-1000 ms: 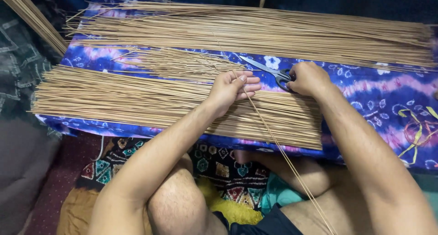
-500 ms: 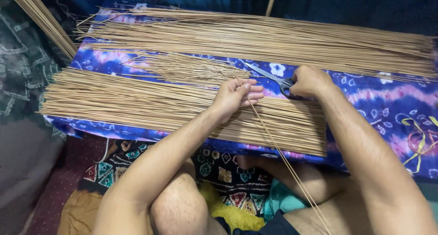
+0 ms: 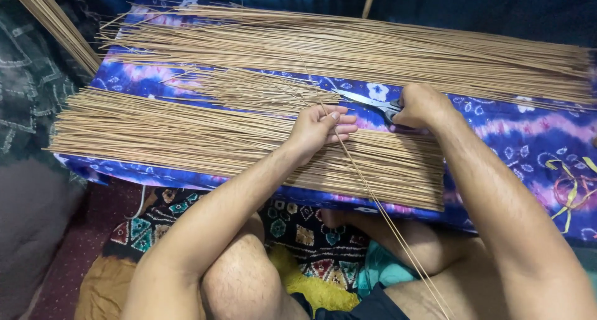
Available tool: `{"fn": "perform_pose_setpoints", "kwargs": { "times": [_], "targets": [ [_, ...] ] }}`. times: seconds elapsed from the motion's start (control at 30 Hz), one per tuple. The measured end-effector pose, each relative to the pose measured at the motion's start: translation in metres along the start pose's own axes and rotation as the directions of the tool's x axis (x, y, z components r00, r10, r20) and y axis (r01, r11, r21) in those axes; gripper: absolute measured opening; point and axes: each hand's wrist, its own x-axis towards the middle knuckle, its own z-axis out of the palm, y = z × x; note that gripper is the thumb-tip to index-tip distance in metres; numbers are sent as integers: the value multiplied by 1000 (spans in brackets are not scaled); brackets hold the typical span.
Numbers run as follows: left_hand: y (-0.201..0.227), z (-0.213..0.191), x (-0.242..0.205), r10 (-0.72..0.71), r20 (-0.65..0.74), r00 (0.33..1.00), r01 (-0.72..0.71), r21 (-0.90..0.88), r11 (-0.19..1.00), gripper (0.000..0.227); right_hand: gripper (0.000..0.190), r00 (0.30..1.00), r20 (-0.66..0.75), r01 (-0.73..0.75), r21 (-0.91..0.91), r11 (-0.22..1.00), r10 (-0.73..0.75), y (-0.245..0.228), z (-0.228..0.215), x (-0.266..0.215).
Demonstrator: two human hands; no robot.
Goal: Aligning bundles of thin bamboo sticks and trimming them to length using scissors.
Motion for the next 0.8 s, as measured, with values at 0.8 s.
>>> {"fn": "perform_pose_setpoints", "kwargs": {
  "times": [0.8],
  "targets": [
    [34,26,-23,-74,-101,992,95,222,970,40,65,980,173,121,-131,984,-98,-55,-109,-76]
  ]
}}
